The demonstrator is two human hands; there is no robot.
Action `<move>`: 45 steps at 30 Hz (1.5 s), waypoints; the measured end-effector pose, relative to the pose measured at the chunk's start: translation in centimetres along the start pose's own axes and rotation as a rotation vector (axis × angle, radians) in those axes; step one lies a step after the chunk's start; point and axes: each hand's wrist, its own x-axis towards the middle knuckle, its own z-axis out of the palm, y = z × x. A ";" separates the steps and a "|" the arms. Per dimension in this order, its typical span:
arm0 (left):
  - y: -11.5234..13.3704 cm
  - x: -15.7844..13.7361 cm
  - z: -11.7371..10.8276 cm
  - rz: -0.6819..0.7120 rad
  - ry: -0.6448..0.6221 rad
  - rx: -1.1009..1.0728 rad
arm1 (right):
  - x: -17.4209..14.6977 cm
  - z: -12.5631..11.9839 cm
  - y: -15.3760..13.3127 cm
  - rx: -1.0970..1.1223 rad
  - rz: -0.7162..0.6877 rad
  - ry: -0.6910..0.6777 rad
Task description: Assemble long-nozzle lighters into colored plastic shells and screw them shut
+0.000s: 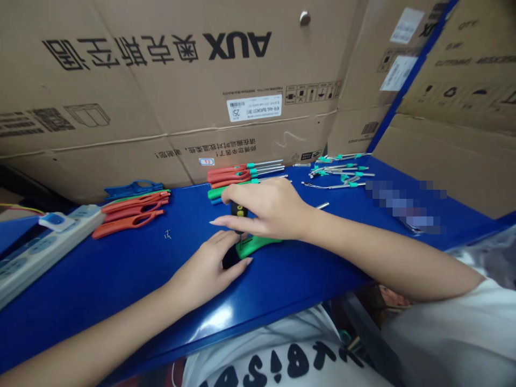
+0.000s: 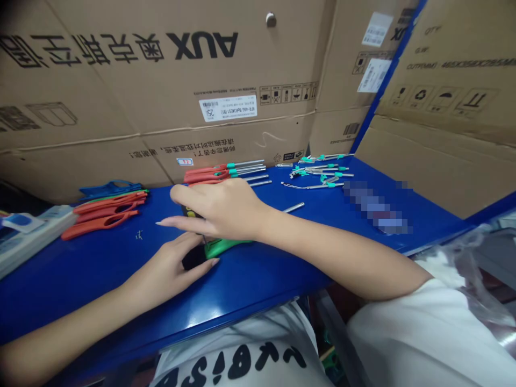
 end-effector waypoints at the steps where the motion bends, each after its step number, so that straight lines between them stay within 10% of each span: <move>1: 0.1 0.2 -0.1 -0.012 -0.007 0.008 | 0.0 -0.1 0.0 0.027 0.015 0.007; 9: 0.3 1.9 -1.8 -0.023 -0.198 0.132 | -1.9 -2.7 4.1 -0.267 0.232 0.349; 14: -0.8 3.3 -3.6 -0.043 -0.348 0.271 | -3.0 -4.6 8.1 -0.609 0.553 0.199; 19: -2.8 5.2 -6.6 0.055 -0.137 0.407 | -3.5 -5.5 10.7 -0.730 0.778 0.070; 27: -6.7 8.3 -10.1 0.026 -0.021 0.437 | -4.1 -5.3 12.9 -0.736 0.874 0.015; 45: -10.4 10.6 -9.0 0.066 -0.013 0.317 | -5.1 -1.9 13.7 -0.580 1.033 -0.566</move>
